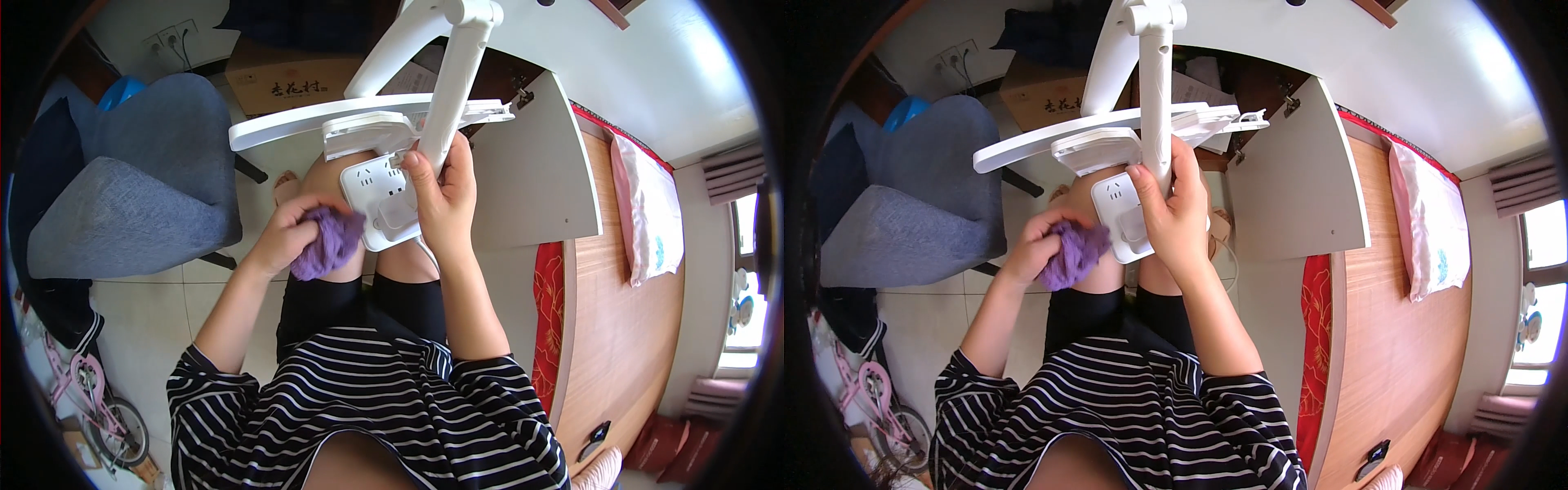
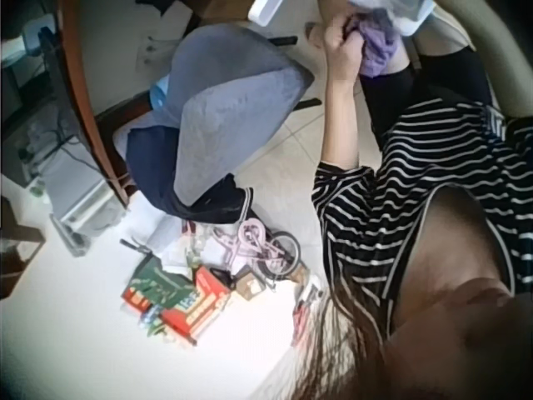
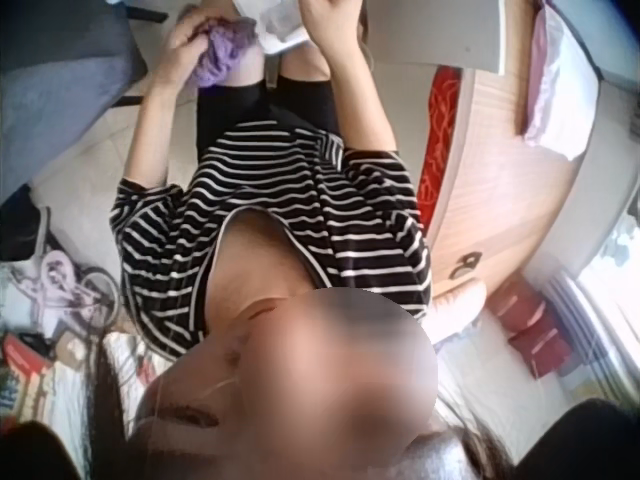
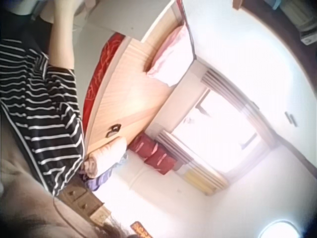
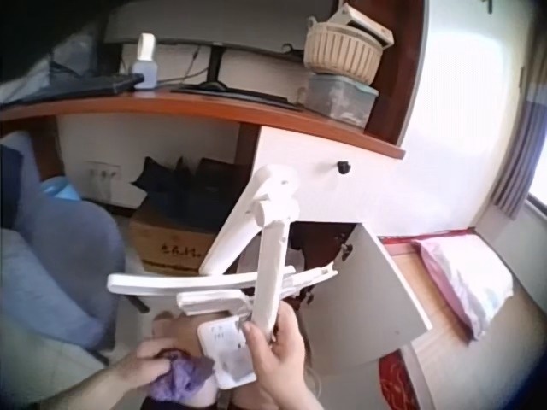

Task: The person wipes a white plastic power stand with a purple cloth, rinses the cloth in a bucket of water, and then continues wiping different parts of the stand.

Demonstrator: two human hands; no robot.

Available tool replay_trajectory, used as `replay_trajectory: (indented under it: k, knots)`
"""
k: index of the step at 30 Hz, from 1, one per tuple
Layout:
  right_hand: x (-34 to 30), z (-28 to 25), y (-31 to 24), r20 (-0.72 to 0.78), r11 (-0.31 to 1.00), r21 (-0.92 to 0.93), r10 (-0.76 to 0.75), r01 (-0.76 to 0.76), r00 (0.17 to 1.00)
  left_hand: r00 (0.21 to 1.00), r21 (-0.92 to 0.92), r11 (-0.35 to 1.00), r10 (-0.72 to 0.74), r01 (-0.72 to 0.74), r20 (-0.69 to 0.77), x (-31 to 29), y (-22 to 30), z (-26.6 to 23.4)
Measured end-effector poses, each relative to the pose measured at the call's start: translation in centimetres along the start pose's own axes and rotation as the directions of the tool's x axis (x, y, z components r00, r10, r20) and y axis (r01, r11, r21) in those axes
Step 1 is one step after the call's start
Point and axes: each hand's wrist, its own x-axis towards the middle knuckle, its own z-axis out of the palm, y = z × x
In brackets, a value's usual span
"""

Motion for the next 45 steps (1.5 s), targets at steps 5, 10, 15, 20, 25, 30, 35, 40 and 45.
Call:
replay_trajectory:
  k: [5, 10, 15, 20, 25, 30, 35, 40, 45]
  knots:
    - [-0.1, 0.2, 0.1, 0.009, 1.0, -0.012, 0.005, -0.005, 1.0, 0.881, 0.382, 0.877, 0.401, -0.291, -0.249, 2.0, -0.7, 3.2]
    - [-0.3, -0.2, 0.4, 0.013, 0.995, -0.092, -0.04, 0.041, 0.999, 0.863, 0.843, 0.47, 0.505, -0.261, -0.014, 3.2, -1.5, 4.0]
    - [-0.4, 0.5, 0.1, -0.031, 0.995, -0.097, -0.042, 0.039, 0.999, 0.929, 0.766, 0.604, 0.369, -0.221, -0.023, 1.9, -2.7, 3.1]
    - [-0.3, 1.2, -0.2, -0.07, 0.994, -0.109, -0.038, 0.03, 0.997, 0.875, 0.8, 0.509, 0.483, -0.318, 0.041, -2.2, -4.1, 6.8]
    - [-0.2, 1.2, -0.8, -0.092, 0.992, -0.124, 0.015, -0.026, 0.996, 0.841, 0.885, 0.351, 0.535, -0.306, 0.079, -2.5, -4.2, 8.6]
    - [-0.2, 2.2, -0.9, -0.143, 0.999, -0.033, 0.016, -0.021, 0.99, 0.837, 0.912, 0.319, 0.545, -0.259, 0.047, -2.5, -3.3, 6.8]
    - [0.5, 2.2, -1.5, -0.261, 0.99, 0.141, 0.02, 0.017, 0.965, 0.819, 0.921, 0.325, 0.573, -0.215, -0.011, -1.5, -2.2, 6.0]
    - [1.8, 1.7, -0.6, -0.212, 0.995, 0.096, 0.048, -0.028, 0.976, 0.84, 0.923, 0.329, 0.543, -0.197, -0.015, 0.4, -2.9, 5.5]
    - [3.0, 1.9, -0.6, -0.248, 0.992, 0.105, 0.098, -0.074, 0.964, 0.802, 0.937, 0.27, 0.597, -0.22, 0.017, 0.7, -4.6, 6.8]
